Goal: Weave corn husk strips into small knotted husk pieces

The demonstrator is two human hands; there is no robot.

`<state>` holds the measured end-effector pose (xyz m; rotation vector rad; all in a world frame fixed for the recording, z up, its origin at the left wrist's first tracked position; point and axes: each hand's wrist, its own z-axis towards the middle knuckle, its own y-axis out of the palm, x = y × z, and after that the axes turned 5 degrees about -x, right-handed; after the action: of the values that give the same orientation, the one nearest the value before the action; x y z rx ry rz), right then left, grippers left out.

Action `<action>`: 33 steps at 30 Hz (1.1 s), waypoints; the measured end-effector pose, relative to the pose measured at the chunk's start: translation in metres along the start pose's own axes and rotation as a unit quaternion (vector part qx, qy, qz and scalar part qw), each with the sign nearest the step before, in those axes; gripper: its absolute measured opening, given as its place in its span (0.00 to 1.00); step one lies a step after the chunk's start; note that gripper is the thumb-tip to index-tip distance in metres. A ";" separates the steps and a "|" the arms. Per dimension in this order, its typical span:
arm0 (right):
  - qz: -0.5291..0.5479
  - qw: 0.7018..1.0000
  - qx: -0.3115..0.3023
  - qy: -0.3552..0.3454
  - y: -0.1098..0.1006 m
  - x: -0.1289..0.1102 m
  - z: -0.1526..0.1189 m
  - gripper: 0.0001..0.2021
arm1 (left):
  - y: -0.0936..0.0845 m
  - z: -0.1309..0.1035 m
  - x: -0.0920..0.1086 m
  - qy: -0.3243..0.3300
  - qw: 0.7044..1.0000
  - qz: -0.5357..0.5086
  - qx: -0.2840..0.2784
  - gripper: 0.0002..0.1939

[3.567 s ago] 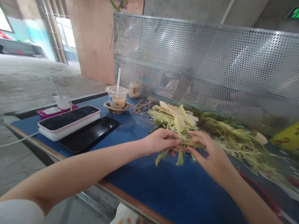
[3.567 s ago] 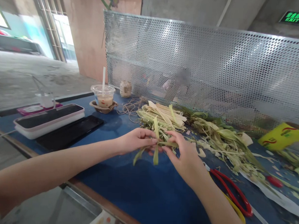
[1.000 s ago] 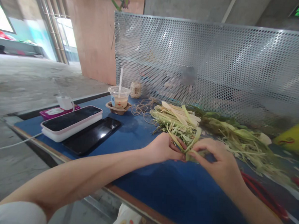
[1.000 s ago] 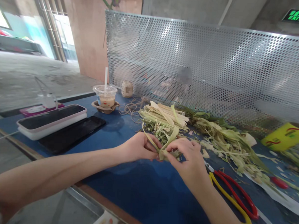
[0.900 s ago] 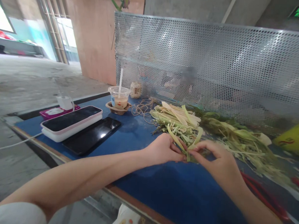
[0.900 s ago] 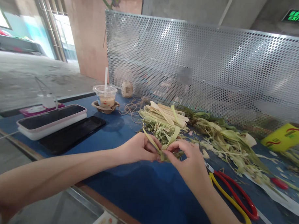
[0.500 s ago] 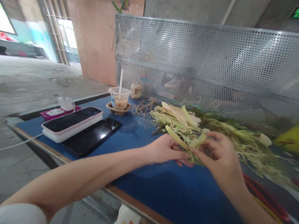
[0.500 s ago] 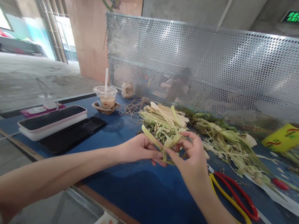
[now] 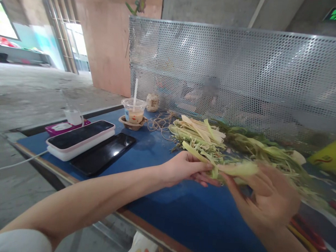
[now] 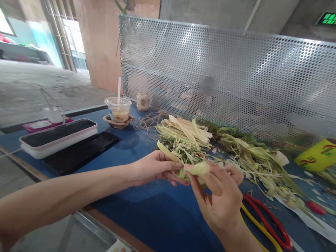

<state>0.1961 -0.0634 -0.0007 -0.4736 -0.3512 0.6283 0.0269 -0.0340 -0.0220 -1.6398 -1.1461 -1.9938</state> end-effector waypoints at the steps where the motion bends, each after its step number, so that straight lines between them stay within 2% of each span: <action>1: 0.005 1.000 -0.001 -0.009 0.000 0.000 -0.001 0.05 | 0.000 0.000 0.000 -0.003 1.000 -0.007 0.007 0.13; 4: 0.068 0.997 -0.045 -0.012 0.002 0.002 -0.006 0.07 | 0.002 -0.001 0.001 -0.013 1.000 0.010 0.020 0.12; 7: 0.135 0.986 -0.090 -0.036 0.007 0.007 -0.010 0.08 | 0.002 -0.001 0.001 -0.017 0.999 0.038 0.002 0.13; 12: 0.126 0.984 -0.109 -0.068 0.007 0.019 -0.009 0.10 | 0.000 0.000 0.002 -0.010 0.999 -0.010 -0.040 0.19; 15: 0.146 0.978 -0.132 -0.068 0.004 0.024 -0.004 0.08 | -0.001 0.000 0.002 0.001 0.997 0.034 -0.068 0.17; 18: 0.183 0.963 -0.194 -0.045 0.003 0.028 -0.002 0.05 | -0.002 -0.001 0.000 0.001 0.991 0.092 -0.098 0.12; 21: 0.188 0.953 -0.236 0.031 0.004 0.030 -0.001 0.06 | 0.000 0.000 -0.004 -0.006 0.988 0.108 -0.106 0.08; 24: 0.151 0.958 -0.240 0.049 0.007 0.025 -0.001 0.12 | 0.004 0.003 -0.009 -0.024 0.986 0.123 -0.110 0.04; 29: 0.173 0.960 -0.220 -0.024 0.008 0.013 0.001 0.09 | 0.012 0.004 -0.011 -0.050 0.985 0.139 -0.088 0.04; 33: 0.211 0.950 -0.219 -0.066 0.004 0.019 -0.004 0.15 | 0.011 0.001 -0.005 -0.051 0.985 0.151 -0.070 0.02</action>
<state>0.2100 -0.0495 -0.0027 -0.9502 -0.5258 1.0085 0.0365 -0.0419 -0.0229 -1.8771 -0.7488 -1.8482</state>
